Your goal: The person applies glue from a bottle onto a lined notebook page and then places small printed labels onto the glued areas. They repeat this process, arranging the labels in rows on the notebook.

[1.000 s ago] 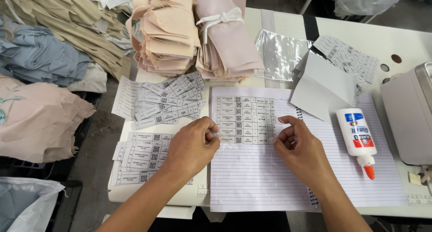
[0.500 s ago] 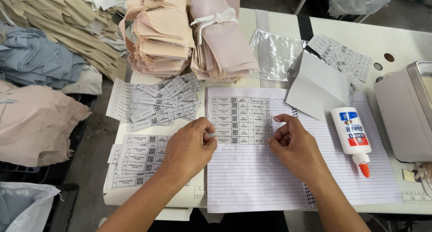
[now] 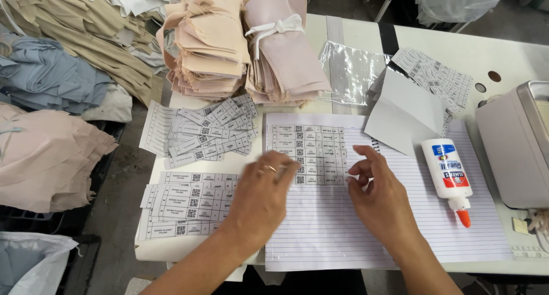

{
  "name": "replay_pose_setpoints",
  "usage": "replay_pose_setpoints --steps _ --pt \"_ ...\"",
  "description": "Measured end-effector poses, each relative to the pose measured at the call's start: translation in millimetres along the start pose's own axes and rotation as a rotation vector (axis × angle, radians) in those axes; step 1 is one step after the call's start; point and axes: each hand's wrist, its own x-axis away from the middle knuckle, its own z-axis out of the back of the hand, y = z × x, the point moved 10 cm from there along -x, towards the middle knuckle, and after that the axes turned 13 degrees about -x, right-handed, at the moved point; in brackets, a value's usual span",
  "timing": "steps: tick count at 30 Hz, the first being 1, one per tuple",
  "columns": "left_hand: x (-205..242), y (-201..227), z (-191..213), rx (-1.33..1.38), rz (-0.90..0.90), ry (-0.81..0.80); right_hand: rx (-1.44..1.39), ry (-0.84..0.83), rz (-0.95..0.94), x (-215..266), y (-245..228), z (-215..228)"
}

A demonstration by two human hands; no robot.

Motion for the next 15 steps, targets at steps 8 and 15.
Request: replay_pose_setpoints --steps 8,15 --pt "18 52 -25 -0.022 -0.132 -0.006 0.434 -0.063 0.54 38 5 -13" --pt "26 34 -4 -0.053 -0.031 0.078 0.429 -0.047 0.54 40 20 -8"
